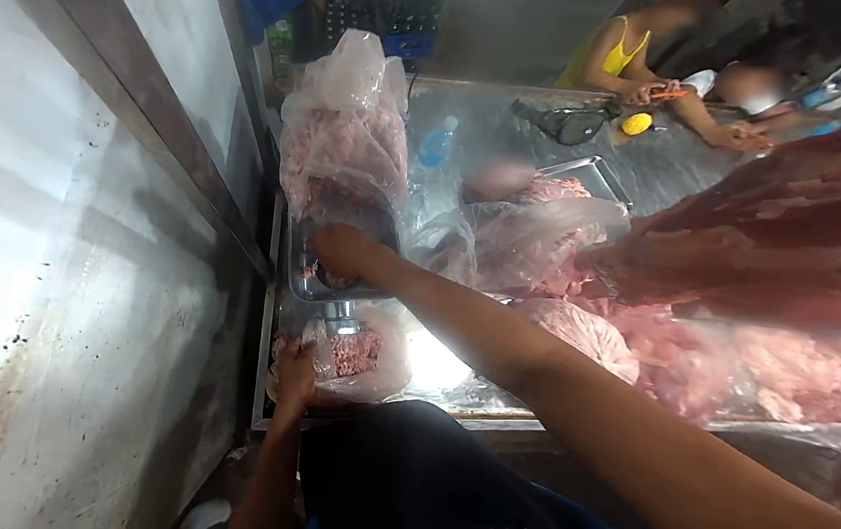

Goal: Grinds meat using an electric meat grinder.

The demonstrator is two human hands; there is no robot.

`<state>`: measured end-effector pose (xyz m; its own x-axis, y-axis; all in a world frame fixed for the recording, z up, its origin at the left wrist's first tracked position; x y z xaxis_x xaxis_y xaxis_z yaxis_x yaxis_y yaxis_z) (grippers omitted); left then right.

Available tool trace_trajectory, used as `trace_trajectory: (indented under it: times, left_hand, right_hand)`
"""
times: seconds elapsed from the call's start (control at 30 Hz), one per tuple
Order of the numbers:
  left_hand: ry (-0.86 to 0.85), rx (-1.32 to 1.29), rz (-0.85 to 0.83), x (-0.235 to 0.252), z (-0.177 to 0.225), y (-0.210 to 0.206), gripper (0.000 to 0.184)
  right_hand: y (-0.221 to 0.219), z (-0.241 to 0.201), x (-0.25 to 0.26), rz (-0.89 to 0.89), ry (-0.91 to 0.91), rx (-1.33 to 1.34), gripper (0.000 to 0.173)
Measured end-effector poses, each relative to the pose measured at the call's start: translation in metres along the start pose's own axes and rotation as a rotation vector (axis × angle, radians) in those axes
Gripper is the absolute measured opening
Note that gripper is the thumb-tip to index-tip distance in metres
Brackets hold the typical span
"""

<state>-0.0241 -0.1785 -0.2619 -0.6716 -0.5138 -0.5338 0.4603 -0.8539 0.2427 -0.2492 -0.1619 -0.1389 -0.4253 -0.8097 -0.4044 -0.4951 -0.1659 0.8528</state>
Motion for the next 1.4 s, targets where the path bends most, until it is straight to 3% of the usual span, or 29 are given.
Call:
trace_trajectory:
  times: [0.1, 0.23, 0.37, 0.47, 0.57, 0.67, 0.77, 0.83, 0.9, 0.97, 1.03, 1.23, 1.3, 1.4]
  left_hand:
    - [0.026, 0.026, -0.016, 0.001, -0.008, 0.001, 0.029]
    - [0.039, 0.015, -0.039, 0.005, -0.005, 0.002, 0.028]
    - [0.028, -0.027, -0.032, 0.006, 0.001, 0.002, 0.026]
    - [0.042, -0.022, -0.012, 0.004, -0.004, 0.0, 0.026]
    - [0.041, -0.025, 0.001, 0.003, -0.01, -0.003, 0.026]
    - [0.021, -0.035, -0.002, 0.0, -0.004, -0.006, 0.026]
    - [-0.041, -0.04, 0.0, -0.002, 0.001, -0.002, 0.025]
    - [-0.063, -0.059, 0.008, -0.005, -0.002, 0.0, 0.026]
    - [-0.037, -0.078, 0.022, -0.009, -0.009, 0.001, 0.027]
    - [-0.002, -0.067, 0.025, -0.014, -0.017, 0.0, 0.029]
    - [0.017, -0.032, 0.023, -0.015, -0.023, -0.002, 0.028]
    - [-0.006, -0.027, -0.027, -0.013, -0.007, -0.009, 0.028]
    - [-0.041, -0.034, -0.036, -0.01, 0.002, -0.009, 0.025]
    - [-0.062, -0.026, -0.024, -0.007, 0.002, -0.008, 0.022]
  right_hand:
    - [-0.013, 0.0, 0.005, 0.051, 0.197, 0.053, 0.033]
    - [-0.032, 0.001, 0.001, 0.093, 0.459, -0.044, 0.025]
    - [-0.02, 0.022, -0.031, -0.016, 0.288, -0.162, 0.02]
    - [-0.003, 0.04, -0.037, 0.052, 0.192, -0.111, 0.022]
    - [-0.003, 0.03, -0.031, 0.121, 0.244, -0.04, 0.028]
    - [-0.032, 0.007, -0.031, 0.009, 0.395, -0.008, 0.034]
    - [-0.035, 0.019, -0.036, -0.046, 0.272, -0.059, 0.023]
    - [-0.015, 0.037, -0.044, 0.094, 0.168, -0.029, 0.018]
    - [0.003, 0.052, -0.061, 0.274, 0.107, 0.04, 0.027]
    - [0.007, 0.057, -0.077, 0.313, 0.015, 0.102, 0.033]
    - [-0.003, 0.053, -0.089, 0.252, -0.056, 0.118, 0.029]
    - [-0.025, 0.015, -0.092, -0.226, -0.129, -0.098, 0.025]
    - [-0.023, 0.012, -0.077, -0.204, -0.028, -0.029, 0.031]
    - [-0.014, 0.019, -0.064, -0.022, 0.049, 0.063, 0.019]
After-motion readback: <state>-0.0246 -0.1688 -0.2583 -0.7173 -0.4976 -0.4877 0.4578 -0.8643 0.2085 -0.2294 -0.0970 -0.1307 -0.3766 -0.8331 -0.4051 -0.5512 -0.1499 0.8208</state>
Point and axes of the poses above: each hand's wrist, its own x-axis towards the middle knuckle, its own y-axis out of the back of the hand, z = x × y, the point moved 7 cm from there along x, towards the middle knuckle, and after that the axes turned 1 degree about x, right-handed, at the moved point
